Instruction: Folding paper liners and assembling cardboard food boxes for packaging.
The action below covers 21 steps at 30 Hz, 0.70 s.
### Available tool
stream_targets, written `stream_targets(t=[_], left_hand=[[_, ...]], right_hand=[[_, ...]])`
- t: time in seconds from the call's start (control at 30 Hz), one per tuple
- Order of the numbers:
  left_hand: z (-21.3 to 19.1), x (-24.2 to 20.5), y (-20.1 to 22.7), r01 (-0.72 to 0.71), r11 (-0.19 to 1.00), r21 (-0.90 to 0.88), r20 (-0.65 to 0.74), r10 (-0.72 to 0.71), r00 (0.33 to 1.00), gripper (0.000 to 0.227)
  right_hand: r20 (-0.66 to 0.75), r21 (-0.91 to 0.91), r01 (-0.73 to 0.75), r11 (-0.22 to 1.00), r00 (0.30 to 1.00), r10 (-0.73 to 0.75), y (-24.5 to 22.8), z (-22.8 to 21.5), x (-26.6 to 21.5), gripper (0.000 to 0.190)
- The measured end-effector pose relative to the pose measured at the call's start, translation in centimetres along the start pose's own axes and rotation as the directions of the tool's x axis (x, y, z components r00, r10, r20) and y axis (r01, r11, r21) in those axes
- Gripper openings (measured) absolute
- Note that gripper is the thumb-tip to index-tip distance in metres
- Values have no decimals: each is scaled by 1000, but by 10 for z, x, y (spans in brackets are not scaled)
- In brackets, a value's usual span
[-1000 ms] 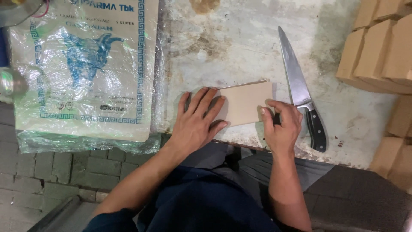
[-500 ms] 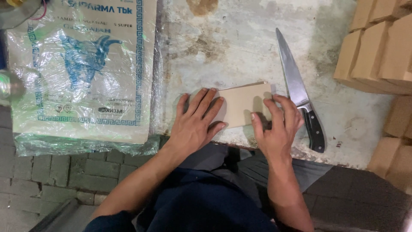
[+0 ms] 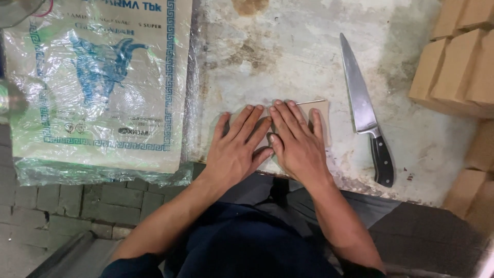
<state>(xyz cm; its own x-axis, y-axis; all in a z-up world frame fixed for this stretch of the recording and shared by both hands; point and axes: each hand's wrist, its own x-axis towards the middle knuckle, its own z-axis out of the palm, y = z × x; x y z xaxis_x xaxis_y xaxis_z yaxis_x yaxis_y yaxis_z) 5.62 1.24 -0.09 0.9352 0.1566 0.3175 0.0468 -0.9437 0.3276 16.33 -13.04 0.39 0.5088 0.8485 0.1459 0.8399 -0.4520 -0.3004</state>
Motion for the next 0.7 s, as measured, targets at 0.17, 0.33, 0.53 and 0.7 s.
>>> stream_targets(t=[0.17,0.33,0.53,0.7], left_hand=[[-5,-1,-3,18,1000,0,25,-18,1000,58],[-22,-8,-21,30,999,-42,225,-20,974,66],[-38,-23,-43,21,1000,23,362,-28,932,68],[-42,-25,-49,81,993,81,502,-111,858,76]], right_hand=[[97,-7,-7,1000,995,8,11,-1,-4,61],[231,-43,-39,998,972,48,27,-14,-3,75],[285,-136,-49,990,955,86,55,-37,-12,93],[419,-276,-124,953,877,236,69,-69,-13,100]])
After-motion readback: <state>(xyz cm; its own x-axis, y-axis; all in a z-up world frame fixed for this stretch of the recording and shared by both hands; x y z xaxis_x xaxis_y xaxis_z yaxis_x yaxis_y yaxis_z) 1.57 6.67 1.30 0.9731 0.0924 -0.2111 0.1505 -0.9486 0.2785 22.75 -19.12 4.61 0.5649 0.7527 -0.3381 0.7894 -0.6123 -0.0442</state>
